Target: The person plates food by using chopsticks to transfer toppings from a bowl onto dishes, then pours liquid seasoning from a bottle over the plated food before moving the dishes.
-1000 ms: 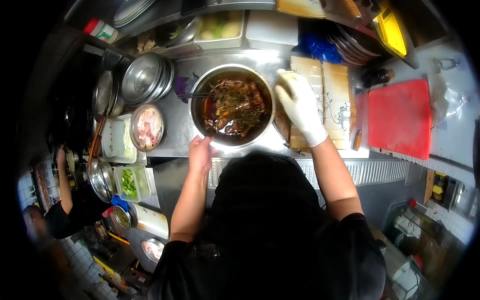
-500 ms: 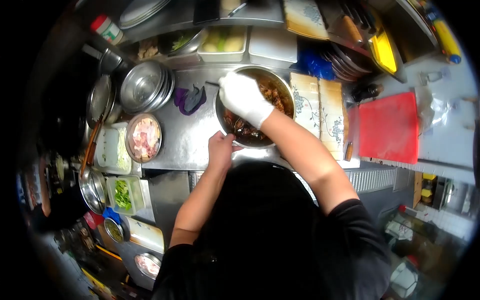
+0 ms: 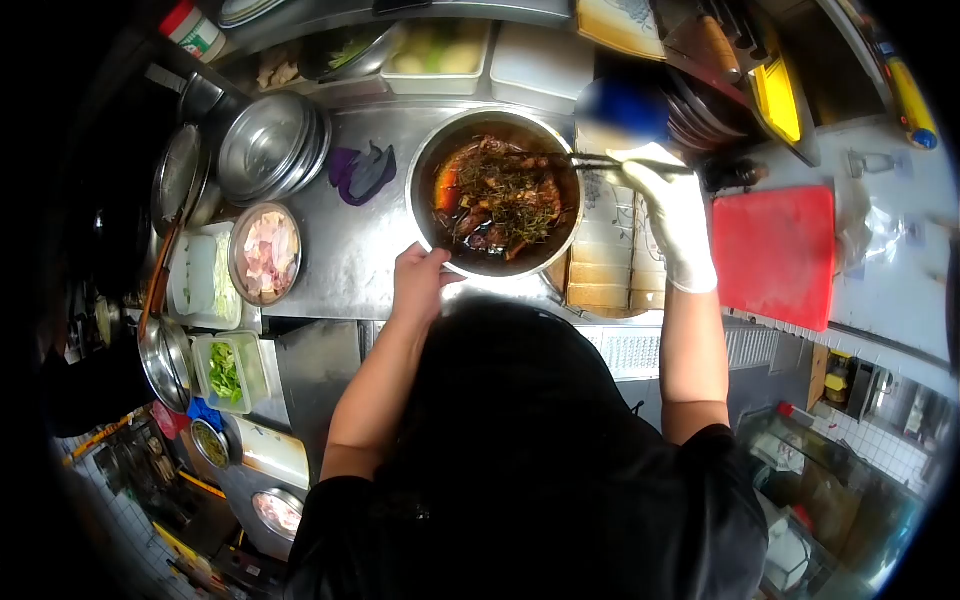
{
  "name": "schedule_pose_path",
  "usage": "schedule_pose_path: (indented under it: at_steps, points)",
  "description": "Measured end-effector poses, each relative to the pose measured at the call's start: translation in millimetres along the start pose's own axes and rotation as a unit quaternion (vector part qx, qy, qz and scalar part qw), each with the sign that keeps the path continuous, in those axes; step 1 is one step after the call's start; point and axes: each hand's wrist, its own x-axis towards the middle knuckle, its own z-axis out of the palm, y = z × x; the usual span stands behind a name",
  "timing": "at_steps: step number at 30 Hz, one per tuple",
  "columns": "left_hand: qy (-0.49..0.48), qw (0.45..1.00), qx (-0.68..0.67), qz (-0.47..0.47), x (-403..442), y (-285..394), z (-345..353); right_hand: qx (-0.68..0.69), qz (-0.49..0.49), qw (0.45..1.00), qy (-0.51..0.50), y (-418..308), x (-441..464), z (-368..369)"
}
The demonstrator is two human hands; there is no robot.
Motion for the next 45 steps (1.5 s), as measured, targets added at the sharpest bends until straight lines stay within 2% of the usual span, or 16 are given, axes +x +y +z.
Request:
schedule_pose_path:
  at_steps: [1, 4, 5, 7, 8, 9, 11, 14, 17, 23, 26, 30, 36, 40, 45]
  points:
    - [0.003, 1.0, 0.002, 0.0, -0.8, -1.1, 0.4, 0.007, 0.002, 1.0, 0.004, 1.9, -6.5, -6.1]
    - [0.004, 1.0, -0.009, 0.008, -1.1, -2.2, 2.6, -0.082, 0.03, 0.996, -0.024, -3.2, -27.5, -10.0]
    - [0.003, 1.0, -0.008, 0.011, -1.3, -2.4, 3.0, -0.111, 0.016, 0.993, -0.041, -3.0, -31.9, -6.0]
    - [0.001, 1.0, -0.007, 0.018, 0.1, -5.3, 2.5, -0.192, -0.117, 0.97, -0.091, 4.8, -35.8, 4.6]
    - [0.0, 1.0, -0.007, 0.021, 0.3, -6.6, 2.8, -0.192, -0.124, 0.969, -0.095, 15.6, -36.1, 8.7]
    - [-0.002, 1.0, -0.003, 0.02, -1.5, -5.1, 4.8, -0.195, -0.086, 0.975, -0.067, 12.9, -40.5, 16.6]
    - [-0.002, 1.0, 0.001, 0.019, -5.6, -0.2, 8.4, -0.152, -0.083, 0.984, -0.035, 25.3, -40.1, 18.0]
    - [0.003, 1.0, -0.001, 0.025, -6.0, -2.3, 8.6, -0.111, 0.046, 0.991, 0.056, 22.9, -38.4, 6.1]
    - [0.008, 1.0, -0.009, 0.022, -9.3, 2.0, 14.3, -0.001, 0.087, 0.992, 0.095, 42.8, -22.5, -13.8]
    - [-0.002, 1.0, 0.009, 0.026, -10.8, -0.7, 16.6, 0.079, 0.109, 0.986, 0.095, 69.6, -8.3, -25.8]
    - [0.001, 1.0, -0.004, 0.02, -7.9, -3.9, 14.9, 0.176, 0.122, 0.965, 0.15, 68.3, -5.9, -28.6]
    - [0.005, 1.0, -0.015, 0.016, -8.9, -3.4, 15.9, 0.261, 0.129, 0.946, 0.141, 70.9, -4.6, -46.9]
    - [0.009, 1.0, -0.015, 0.014, 1.9, -12.3, 7.0, 0.269, 0.116, 0.947, 0.128, 48.2, -9.6, -56.7]
    - [0.006, 1.0, -0.011, 0.021, 1.8, -10.5, 5.7, 0.186, 0.065, 0.968, 0.158, 28.9, -11.1, -91.7]
    - [0.011, 1.0, -0.008, 0.012, 0.6, -8.9, 4.5, 0.096, 0.124, 0.964, 0.215, 30.3, -9.0, -126.9]
